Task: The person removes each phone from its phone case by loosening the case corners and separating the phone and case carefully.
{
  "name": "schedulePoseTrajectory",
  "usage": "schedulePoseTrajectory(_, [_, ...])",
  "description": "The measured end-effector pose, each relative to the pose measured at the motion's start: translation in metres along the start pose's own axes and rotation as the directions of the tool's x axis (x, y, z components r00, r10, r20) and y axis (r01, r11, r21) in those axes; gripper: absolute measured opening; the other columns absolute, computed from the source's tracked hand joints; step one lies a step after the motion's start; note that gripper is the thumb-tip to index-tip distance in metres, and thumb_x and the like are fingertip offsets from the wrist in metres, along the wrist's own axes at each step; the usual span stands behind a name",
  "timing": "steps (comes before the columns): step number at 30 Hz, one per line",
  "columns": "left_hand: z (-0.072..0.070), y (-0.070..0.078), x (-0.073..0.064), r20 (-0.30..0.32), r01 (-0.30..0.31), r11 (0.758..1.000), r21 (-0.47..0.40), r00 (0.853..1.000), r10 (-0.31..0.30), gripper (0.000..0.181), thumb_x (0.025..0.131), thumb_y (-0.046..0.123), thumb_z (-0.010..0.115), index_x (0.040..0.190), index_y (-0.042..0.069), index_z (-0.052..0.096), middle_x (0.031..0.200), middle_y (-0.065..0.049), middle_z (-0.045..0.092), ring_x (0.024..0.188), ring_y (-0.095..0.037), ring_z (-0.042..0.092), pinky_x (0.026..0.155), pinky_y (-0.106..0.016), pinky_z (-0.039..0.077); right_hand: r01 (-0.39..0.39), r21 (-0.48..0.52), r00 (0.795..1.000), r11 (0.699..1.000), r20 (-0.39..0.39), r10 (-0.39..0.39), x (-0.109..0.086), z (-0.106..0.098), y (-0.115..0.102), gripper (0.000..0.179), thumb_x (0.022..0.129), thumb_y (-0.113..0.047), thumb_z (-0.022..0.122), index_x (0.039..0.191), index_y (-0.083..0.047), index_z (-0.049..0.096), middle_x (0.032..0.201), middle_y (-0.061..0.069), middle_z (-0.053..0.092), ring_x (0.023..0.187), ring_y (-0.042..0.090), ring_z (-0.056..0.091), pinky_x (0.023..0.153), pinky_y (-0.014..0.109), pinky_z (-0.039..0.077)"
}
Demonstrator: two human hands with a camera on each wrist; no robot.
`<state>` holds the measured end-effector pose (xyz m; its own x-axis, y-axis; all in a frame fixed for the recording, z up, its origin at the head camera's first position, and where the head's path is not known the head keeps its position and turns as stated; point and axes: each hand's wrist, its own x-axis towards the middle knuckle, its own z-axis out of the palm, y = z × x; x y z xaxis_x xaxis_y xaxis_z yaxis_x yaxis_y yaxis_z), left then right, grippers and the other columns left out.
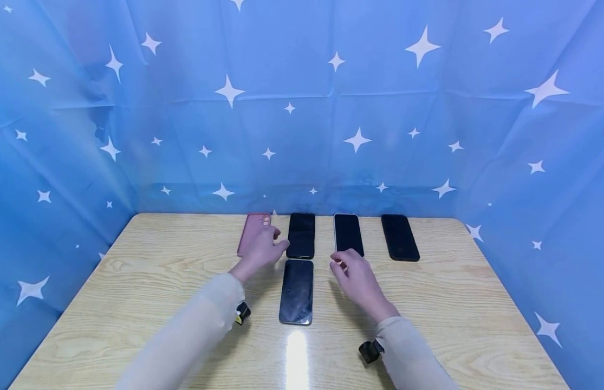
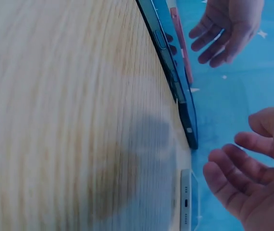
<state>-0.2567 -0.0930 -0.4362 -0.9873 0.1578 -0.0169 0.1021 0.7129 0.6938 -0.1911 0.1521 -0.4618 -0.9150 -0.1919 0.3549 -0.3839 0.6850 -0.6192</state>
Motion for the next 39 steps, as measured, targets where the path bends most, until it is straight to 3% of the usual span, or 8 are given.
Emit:
schedulePoseTrajectory(8, [0.014, 0.01, 0.009, 0.087, 0.098, 0.995, 0.036, 0.991, -0.101, 0.052, 0.104, 0.031, 0.06, 0.14, -0.006, 0.053, 0.128, -0.022, 0.065, 0.116, -0.033, 0.063, 0.099, -0.049, 0.053, 0.001, 0.015, 1.0, 1.0, -0.006, -0.001, 0.0, 0.004, 0.0, 0.015, 0.098, -0.003, 0.066, 0.11, 0.004, 0.073, 0.104, 0.013, 0.067, 0.088, 0.024, 0.069, 0.075, 0.037, 0.061])
schedulePoseTrajectory(18, [0.029, 0.024, 0.017, 0.116, 0.185, 0.966, 0.181, 0.971, -0.208, 0.072, 0.103, 0.045, 0.06, 0.15, -0.007, 0.044, 0.15, -0.027, 0.049, 0.138, -0.04, 0.049, 0.111, -0.052, 0.046, -0.021, 0.019, 1.0, 1.0, 0.009, 0.021, 0.0, 0.004, -0.001, 0.015, 0.099, -0.005, 0.066, 0.111, 0.003, 0.073, 0.103, 0.012, 0.067, 0.088, 0.024, 0.068, 0.076, 0.037, 0.061])
schedulePoseTrajectory(21, [0.033, 0.029, 0.02, 0.113, 0.194, 0.956, 0.22, 0.968, -0.222, 0.065, 0.101, 0.048, 0.062, 0.137, -0.006, 0.058, 0.142, -0.026, 0.055, 0.131, -0.04, 0.052, 0.107, -0.051, 0.049, -0.023, 0.017, 1.0, 1.0, 0.014, 0.023, 0.0, 0.004, -0.001, 0.016, 0.1, -0.005, 0.066, 0.111, 0.003, 0.072, 0.103, 0.012, 0.067, 0.087, 0.023, 0.068, 0.076, 0.037, 0.061])
schedulePoseTrajectory(24, [0.036, 0.031, 0.022, 0.107, 0.182, 0.946, 0.269, 0.97, -0.217, 0.053, 0.1, 0.05, 0.064, 0.106, -0.002, 0.071, 0.121, -0.022, 0.065, 0.117, -0.038, 0.058, 0.097, -0.048, 0.053, -0.034, 0.011, 0.999, 0.999, 0.029, 0.034, 0.0, 0.004, -0.002, 0.016, 0.1, -0.006, 0.065, 0.112, 0.003, 0.072, 0.104, 0.012, 0.067, 0.086, 0.023, 0.069, 0.077, 0.038, 0.061])
schedulePoseTrajectory(26, [0.038, 0.033, 0.023, 0.1, 0.172, 0.936, 0.306, 0.972, -0.211, 0.051, 0.1, 0.051, 0.065, 0.088, 0.002, 0.073, 0.106, -0.018, 0.068, 0.107, -0.035, 0.06, 0.091, -0.046, 0.054, -0.042, 0.009, 0.998, 0.999, 0.041, 0.042, 0.001, 0.004, -0.003, 0.017, 0.101, -0.007, 0.064, 0.112, 0.002, 0.072, 0.105, 0.012, 0.067, 0.086, 0.023, 0.069, 0.078, 0.039, 0.061])
schedulePoseTrajectory(28, [0.04, 0.035, 0.024, 0.09, 0.168, 0.927, 0.336, 0.974, -0.209, 0.051, 0.098, 0.051, 0.066, 0.084, 0.003, 0.073, 0.1, -0.016, 0.067, 0.101, -0.033, 0.06, 0.087, -0.045, 0.054, -0.052, 0.009, 0.997, 0.999, 0.05, 0.051, 0.001, 0.005, -0.003, 0.017, 0.101, -0.007, 0.063, 0.113, 0.002, 0.072, 0.106, 0.012, 0.067, 0.087, 0.023, 0.069, 0.079, 0.039, 0.061])
schedulePoseTrajectory(34, [0.048, 0.039, 0.026, 0.049, 0.201, 0.893, 0.402, 0.969, -0.24, 0.06, 0.093, 0.055, 0.071, 0.113, -0.002, 0.07, 0.116, -0.018, 0.063, 0.101, -0.032, 0.061, 0.087, -0.044, 0.057, -0.034, 0.004, 0.998, 0.999, 0.05, 0.034, 0.002, 0.006, -0.003, 0.017, 0.1, -0.007, 0.064, 0.113, 0.003, 0.072, 0.104, 0.013, 0.068, 0.084, 0.023, 0.069, 0.077, 0.039, 0.061])
schedulePoseTrajectory(39, [0.049, 0.043, 0.027, 0.027, 0.215, 0.877, 0.43, 0.968, -0.25, 0.064, 0.091, 0.055, 0.075, 0.116, -0.003, 0.067, 0.111, -0.017, 0.064, 0.092, -0.03, 0.063, 0.079, -0.04, 0.06, -0.043, 0.004, 0.998, 0.999, 0.055, 0.043, 0.003, 0.008, -0.003, 0.018, 0.101, -0.008, 0.064, 0.114, 0.002, 0.072, 0.104, 0.012, 0.068, 0.085, 0.022, 0.069, 0.078, 0.039, 0.061])
